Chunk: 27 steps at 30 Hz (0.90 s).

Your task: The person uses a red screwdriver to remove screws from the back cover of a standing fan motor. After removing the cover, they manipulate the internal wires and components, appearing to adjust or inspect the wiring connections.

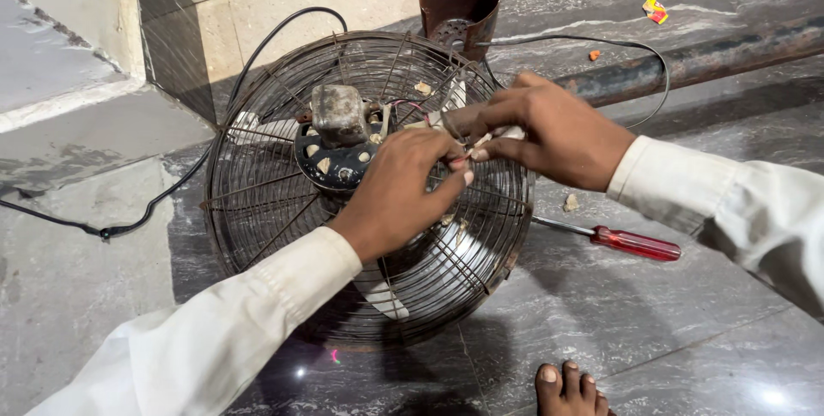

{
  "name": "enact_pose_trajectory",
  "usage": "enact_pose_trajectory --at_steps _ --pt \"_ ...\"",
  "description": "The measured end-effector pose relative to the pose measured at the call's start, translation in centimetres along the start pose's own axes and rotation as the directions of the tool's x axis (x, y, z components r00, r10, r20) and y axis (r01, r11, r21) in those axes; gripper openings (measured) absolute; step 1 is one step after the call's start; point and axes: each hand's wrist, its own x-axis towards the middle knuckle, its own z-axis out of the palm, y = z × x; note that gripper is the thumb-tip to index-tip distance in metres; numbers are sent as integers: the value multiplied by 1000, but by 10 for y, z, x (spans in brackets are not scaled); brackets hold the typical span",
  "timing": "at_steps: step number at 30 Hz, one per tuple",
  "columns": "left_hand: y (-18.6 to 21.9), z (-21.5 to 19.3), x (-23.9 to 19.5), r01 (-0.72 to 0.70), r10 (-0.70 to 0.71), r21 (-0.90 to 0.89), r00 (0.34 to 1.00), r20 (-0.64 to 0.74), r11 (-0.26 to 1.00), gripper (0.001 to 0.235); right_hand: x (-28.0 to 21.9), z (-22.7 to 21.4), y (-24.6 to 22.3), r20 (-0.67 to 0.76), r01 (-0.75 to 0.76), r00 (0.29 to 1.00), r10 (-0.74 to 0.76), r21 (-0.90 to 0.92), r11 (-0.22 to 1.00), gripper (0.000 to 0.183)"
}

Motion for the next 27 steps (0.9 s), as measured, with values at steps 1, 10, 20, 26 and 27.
enact_pose_trajectory --at_steps 1,10,20,26,27 --pt "-1 -2 -1 16 -16 9 999 30 1000 24 1 5 2 -61 133 989 -133 -4 991 48" --pt "-4 -15 -9 172 -129 -326 980 148 929 28 6 26 6 18 102 991 -133 545 832 46" --pt "2 -19 -14 -39 36 15 983 178 999 38 18 20 31 31 553 833 -553 -88 828 29" --pt "-4 2 -23 -47 47 -7 998 -30 999 32 27 35 47 -22 695 698 -716 -217 685 33" --pt "-7 4 -23 -38 38 -10 999 -29 999 32 28 36 51 -76 716 662 -746 -233 659 36"
